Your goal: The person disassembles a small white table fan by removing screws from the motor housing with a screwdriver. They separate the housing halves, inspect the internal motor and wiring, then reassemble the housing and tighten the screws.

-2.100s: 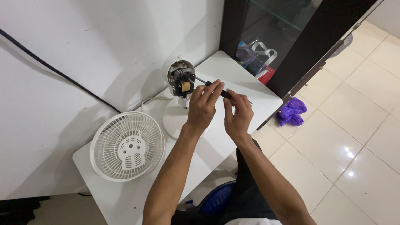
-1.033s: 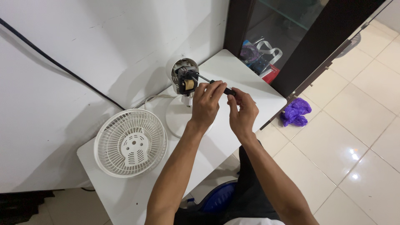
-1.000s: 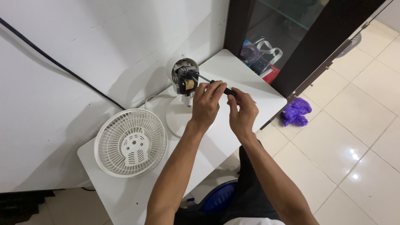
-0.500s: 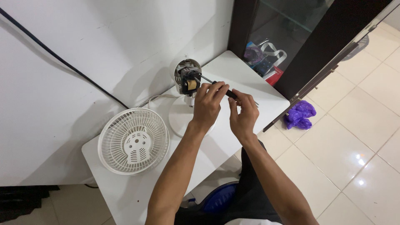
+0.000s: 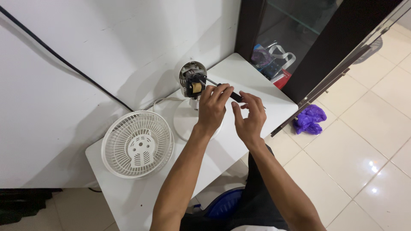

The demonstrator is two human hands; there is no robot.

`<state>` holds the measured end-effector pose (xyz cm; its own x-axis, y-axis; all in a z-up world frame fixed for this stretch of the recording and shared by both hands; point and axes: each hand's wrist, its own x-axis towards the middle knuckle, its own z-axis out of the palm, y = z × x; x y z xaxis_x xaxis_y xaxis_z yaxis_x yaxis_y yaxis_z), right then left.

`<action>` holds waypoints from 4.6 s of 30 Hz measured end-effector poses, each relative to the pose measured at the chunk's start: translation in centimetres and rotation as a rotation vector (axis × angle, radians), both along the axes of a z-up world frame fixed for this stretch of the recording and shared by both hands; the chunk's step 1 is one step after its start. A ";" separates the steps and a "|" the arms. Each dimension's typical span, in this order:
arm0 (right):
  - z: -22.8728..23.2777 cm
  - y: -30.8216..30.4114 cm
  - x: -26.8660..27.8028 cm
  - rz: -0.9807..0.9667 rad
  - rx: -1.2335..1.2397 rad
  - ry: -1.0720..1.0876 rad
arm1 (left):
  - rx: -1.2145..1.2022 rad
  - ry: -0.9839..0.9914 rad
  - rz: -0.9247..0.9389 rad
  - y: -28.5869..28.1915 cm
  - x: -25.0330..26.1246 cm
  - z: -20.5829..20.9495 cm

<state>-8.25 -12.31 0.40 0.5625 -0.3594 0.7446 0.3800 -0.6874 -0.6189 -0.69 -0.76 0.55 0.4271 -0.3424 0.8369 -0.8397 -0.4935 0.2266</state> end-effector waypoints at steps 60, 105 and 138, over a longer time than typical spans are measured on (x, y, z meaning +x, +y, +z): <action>1.0 -5.3 -0.1 0.307 -0.035 0.008 | -1.459 1.418 -0.583 -4.5 0.4 -3.7; -0.3 -7.5 0.2 0.406 -0.032 -0.006 | -1.482 1.356 -0.651 -5.3 0.2 -3.0; -0.9 -7.0 0.6 0.412 -0.082 -0.067 | -1.484 1.428 -0.387 -5.7 0.9 -3.1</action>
